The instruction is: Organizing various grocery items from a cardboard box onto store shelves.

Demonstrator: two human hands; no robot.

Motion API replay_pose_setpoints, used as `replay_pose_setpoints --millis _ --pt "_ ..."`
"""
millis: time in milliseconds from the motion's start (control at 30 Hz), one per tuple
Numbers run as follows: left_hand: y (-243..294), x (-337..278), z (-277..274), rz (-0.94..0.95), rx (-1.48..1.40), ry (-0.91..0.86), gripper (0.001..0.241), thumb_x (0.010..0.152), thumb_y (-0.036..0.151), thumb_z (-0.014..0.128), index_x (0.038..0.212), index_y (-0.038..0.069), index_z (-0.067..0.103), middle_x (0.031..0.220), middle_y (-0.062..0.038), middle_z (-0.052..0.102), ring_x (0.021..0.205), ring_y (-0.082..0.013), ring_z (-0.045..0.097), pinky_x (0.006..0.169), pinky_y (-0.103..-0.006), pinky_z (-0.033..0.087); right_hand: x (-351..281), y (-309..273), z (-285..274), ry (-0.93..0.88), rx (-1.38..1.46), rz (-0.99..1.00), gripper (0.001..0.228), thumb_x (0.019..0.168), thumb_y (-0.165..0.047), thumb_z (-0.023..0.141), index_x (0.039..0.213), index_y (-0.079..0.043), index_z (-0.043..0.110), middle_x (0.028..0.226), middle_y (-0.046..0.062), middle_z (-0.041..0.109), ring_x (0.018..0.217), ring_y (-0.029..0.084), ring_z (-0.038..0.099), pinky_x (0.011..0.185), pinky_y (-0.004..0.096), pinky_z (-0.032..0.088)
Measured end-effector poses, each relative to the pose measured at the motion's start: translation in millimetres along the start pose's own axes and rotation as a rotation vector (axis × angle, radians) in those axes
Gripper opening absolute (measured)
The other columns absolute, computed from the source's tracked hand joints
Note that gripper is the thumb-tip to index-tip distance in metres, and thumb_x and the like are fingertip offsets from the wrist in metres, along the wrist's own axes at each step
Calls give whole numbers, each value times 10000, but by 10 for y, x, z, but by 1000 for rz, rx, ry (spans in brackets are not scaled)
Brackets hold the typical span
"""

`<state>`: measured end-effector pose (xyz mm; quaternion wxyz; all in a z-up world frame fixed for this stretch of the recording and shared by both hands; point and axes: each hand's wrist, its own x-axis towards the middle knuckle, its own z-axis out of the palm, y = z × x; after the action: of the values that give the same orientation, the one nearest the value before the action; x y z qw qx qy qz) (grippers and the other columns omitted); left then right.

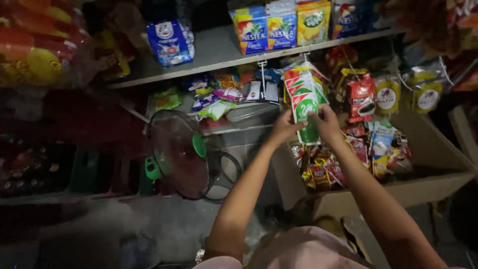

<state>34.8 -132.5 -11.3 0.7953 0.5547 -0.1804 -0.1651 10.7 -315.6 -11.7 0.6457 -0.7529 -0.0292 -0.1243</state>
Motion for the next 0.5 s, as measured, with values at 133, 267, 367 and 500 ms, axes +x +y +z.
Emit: replay_pose_setpoints --millis 133,267,367,500 --pt "-1 -160 -70 -170 146 -37 558 792 290 860 1250 84 616 1085 -2 709 943 -113 669 800 -315 563 -359 -635 -89 -43 38 128 137 994 -147 699 1072 -88 603 897 -40 584 809 56 528 698 239 453" --pt "-112 -341 -3 -276 249 -218 442 873 339 863 1141 15 726 934 -19 713 825 -112 611 689 -306 497 -666 -892 -237 -124 -86 192 140 984 -160 713 1055 -94 611 890 -50 596 803 45 527 688 246 456" --pt "-356 -392 157 -326 225 -194 469 833 351 847 1183 79 697 971 17 732 813 -83 652 670 -272 536 -800 -347 -489 -146 -114 234 159 996 -161 740 1058 -74 623 880 -26 577 798 74 506 688 273 434" --pt "-949 -579 438 -347 40 -71 555 852 325 806 1308 97 587 1069 14 711 849 -85 662 654 -278 531 -1071 289 -759 -178 -115 205 264 1003 -161 739 1192 -48 593 1006 19 607 901 111 561 772 296 484"
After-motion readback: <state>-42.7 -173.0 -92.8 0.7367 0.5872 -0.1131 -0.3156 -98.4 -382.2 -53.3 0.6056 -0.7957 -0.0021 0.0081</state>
